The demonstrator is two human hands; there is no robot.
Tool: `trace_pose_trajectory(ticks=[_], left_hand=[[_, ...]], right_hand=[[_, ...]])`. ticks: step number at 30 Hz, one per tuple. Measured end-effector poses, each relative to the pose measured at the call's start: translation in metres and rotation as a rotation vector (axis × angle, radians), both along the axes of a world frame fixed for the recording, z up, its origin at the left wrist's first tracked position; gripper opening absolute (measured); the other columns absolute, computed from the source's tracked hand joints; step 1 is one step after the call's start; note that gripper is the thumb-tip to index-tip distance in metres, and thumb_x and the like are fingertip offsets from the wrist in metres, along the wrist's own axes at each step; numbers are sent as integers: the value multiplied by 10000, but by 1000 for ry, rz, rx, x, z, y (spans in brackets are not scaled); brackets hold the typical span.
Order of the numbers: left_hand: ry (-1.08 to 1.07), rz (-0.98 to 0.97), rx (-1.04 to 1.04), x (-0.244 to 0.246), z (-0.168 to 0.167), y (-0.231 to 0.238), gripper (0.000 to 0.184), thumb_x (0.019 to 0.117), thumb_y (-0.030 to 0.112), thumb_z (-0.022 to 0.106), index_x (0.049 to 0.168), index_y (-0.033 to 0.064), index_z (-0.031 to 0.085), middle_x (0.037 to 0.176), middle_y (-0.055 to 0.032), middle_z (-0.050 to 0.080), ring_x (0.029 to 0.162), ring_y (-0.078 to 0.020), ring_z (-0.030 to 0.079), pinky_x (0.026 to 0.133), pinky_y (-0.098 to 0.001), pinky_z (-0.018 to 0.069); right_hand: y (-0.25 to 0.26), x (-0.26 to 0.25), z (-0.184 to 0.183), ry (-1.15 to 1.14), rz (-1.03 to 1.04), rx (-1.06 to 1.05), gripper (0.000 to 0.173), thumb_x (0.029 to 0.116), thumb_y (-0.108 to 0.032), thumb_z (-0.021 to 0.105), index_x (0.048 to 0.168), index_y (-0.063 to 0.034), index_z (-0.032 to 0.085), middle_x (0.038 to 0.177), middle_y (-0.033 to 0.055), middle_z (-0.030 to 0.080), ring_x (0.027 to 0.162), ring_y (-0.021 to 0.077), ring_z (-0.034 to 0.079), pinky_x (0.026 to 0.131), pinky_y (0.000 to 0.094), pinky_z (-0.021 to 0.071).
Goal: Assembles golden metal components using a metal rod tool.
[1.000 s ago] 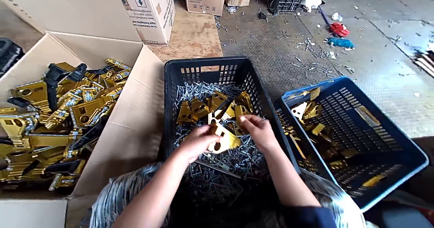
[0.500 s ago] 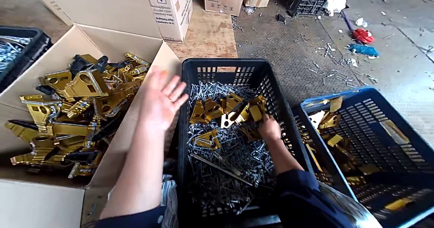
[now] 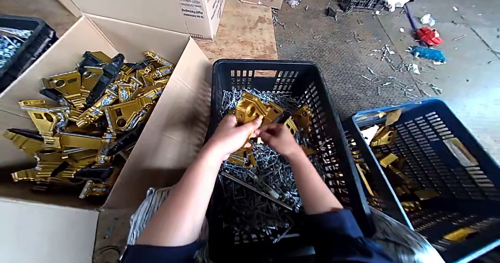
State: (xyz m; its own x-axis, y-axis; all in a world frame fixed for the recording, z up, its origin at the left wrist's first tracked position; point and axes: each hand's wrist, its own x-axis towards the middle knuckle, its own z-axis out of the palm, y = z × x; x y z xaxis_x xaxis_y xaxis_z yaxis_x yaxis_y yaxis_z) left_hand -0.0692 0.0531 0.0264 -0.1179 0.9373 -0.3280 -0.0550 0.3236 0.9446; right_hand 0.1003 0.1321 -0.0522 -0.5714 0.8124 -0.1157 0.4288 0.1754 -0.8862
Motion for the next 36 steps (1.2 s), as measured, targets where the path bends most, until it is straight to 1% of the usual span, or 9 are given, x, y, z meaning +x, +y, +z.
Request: trace_pose_trajectory(ticks=[2, 4, 6, 9, 14, 21, 29, 34, 36], left_hand=[[-33, 153, -9, -1, 3, 2, 315, 1033, 251, 619, 1262, 35, 612, 1180, -104, 711, 994, -211, 723, 810, -398, 621], [-63, 218, 57, -5, 6, 2, 279, 1021, 226, 637, 1235, 48, 628, 1135, -77, 709, 955, -168, 702, 795, -354, 603], [-135, 217, 117, -8, 8, 1, 312, 1000, 264, 651, 1249, 81, 612, 1100, -46, 673, 939, -137, 651, 788, -317, 556], [-362, 234, 161, -7, 14, -2, 291, 1007, 296, 508, 1251, 147, 562, 1164, -34, 640, 935, -122, 642, 762, -291, 552], [-407, 184, 167, 9, 10, -15, 578, 978, 294, 679, 1469, 213, 385, 1126, -61, 650, 871, -167, 682, 720, -334, 602], [-45, -89, 215, 41, 0, -35, 178, 1033, 239, 607, 1076, 89, 692, 997, -30, 698, 919, -123, 664, 839, -351, 562], [67, -156, 232, 59, -18, -43, 262, 1053, 321, 556, 990, 102, 685, 869, 6, 650, 830, -76, 620, 779, -301, 531], [115, 47, 231, 68, -18, -39, 267, 1041, 316, 586, 960, 111, 735, 828, 15, 676, 795, -76, 630, 757, -308, 529], [148, 97, 279, 65, -16, -36, 245, 1030, 301, 611, 926, 111, 726, 769, 25, 653, 714, -64, 605, 682, -276, 515]], right_hand=[[-5, -6, -31, -355, 181, -39, 434, 920, -238, 775, 1302, -63, 668, 1176, 162, 722, 1102, 339, 686, 992, 594, 521], [-18, -9, -44, -490, 276, -60, 441, 956, -223, 720, 1368, -94, 634, 1238, 168, 701, 1177, 350, 658, 1053, 588, 479], [-29, 1, -34, -391, 228, -76, 301, 1000, -193, 658, 1265, -57, 704, 1154, 155, 730, 1057, 269, 703, 994, 484, 530], [-37, 30, -6, -137, 38, -193, 239, 1010, -154, 642, 1187, -12, 720, 907, 77, 721, 679, 88, 655, 686, 281, 582], [-57, 83, 48, 176, -196, -209, 178, 987, -106, 644, 1102, -42, 763, 673, -46, 614, 498, -2, 441, 489, 186, 401], [-83, 113, 84, 413, -245, 415, 200, 983, -80, 621, 1115, -68, 770, 967, -41, 749, 780, -12, 654, 695, 176, 558], [-78, 93, 57, 186, -141, 790, 199, 973, -200, 644, 1055, -114, 804, 761, -6, 700, 675, 83, 587, 689, 334, 494], [-80, 94, 55, 36, -125, 811, 309, 1017, -294, 596, 1230, -139, 757, 851, 35, 695, 755, 152, 619, 702, 370, 506], [-79, 99, 61, 37, -94, 656, 378, 1036, -238, 525, 1354, -106, 682, 919, 23, 632, 788, 90, 588, 696, 268, 527]])
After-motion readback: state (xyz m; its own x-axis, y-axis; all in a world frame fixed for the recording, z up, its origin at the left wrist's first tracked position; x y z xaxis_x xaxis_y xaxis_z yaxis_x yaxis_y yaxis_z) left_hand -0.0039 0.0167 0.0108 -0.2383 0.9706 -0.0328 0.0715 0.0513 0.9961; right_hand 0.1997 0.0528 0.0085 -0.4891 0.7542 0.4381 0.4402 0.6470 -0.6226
